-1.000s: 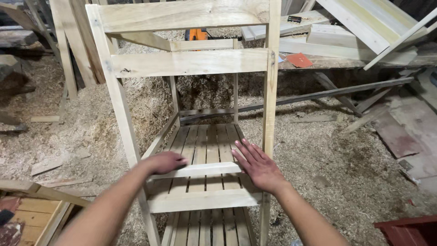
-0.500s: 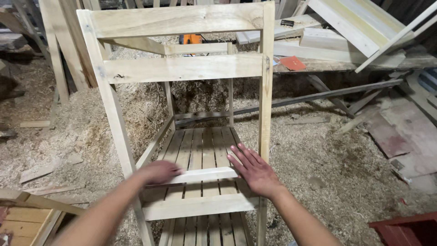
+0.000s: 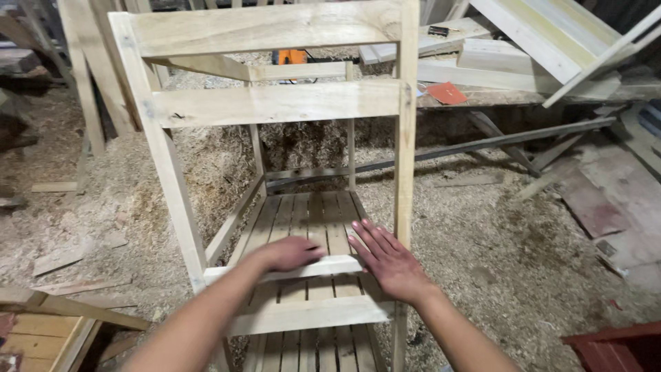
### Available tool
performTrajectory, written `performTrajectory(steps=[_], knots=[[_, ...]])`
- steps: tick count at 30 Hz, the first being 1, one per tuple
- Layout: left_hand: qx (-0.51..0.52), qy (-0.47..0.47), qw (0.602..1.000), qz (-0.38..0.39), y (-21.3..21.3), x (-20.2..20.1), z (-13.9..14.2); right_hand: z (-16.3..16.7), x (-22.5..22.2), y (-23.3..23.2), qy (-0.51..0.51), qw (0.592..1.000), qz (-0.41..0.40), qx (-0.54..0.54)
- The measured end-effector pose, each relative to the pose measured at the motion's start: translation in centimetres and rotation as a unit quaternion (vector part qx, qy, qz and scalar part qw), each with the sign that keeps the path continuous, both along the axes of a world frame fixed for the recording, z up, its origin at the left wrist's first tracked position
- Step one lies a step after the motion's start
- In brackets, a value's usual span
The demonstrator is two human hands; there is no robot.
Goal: The person sands a slatted wooden chair frame with a sanding block, steadying the frame with the other hand. They work over the seat slats, side rails, and top rails, repositioning the frame and sanding different surfaces in turn.
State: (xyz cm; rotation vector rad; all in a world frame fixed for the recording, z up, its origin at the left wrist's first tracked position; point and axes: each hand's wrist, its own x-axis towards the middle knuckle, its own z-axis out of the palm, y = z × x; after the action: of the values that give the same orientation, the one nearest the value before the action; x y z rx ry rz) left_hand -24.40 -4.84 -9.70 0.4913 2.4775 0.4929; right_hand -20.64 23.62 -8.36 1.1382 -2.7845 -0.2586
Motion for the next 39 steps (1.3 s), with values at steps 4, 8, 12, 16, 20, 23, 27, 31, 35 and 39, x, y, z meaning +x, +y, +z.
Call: performTrajectory(steps=[4,8,12,16,20,23,27,31,35,39], knots=[[0.005,-0.055,0.998,0.037,-7.2,1.1,1.7,0.1,0.0,-0.4,0.041,0.998,0.033,-0.021],[0.057,-0.066,0.995,0.043,-1.6,-0.7,-0.3,0.2,0.0,-0.5,0.039,0.997,0.005,0.070],[0.295,-0.131,0.946,0.032,9.3,-3.6,-3.8,-0.5,-0.2,0.0,-0.046,0.997,-0.032,0.058],[0.217,-0.082,0.973,-0.013,7.9,-3.5,-3.0,-1.6,-0.4,0.3,0.008,0.999,0.034,-0.035],[0.096,-0.126,0.987,0.007,0.5,-2.4,1.6,-2.1,-0.6,0.1,0.017,0.992,0.060,-0.110],[0.125,-0.169,0.977,0.025,1.3,-2.3,2.9,-1.9,-0.7,-0.1,0.063,0.996,0.049,-0.035],[0.323,-0.205,0.923,0.048,8.4,-3.5,0.0,-1.8,-0.6,-0.1,-0.035,0.986,0.044,-0.156],[0.238,-0.165,0.957,0.005,7.4,-4.0,-2.4,-2.0,-0.6,-0.2,0.050,0.997,0.048,-0.044],[0.109,-0.154,0.982,-0.015,-1.1,-2.8,-0.8,-2.2,-0.8,-0.5,0.063,0.994,0.054,-0.073],[0.145,-0.196,0.969,0.025,-2.6,-2.6,0.3,-2.0,-0.7,-0.5,0.127,0.992,0.020,-0.005]])
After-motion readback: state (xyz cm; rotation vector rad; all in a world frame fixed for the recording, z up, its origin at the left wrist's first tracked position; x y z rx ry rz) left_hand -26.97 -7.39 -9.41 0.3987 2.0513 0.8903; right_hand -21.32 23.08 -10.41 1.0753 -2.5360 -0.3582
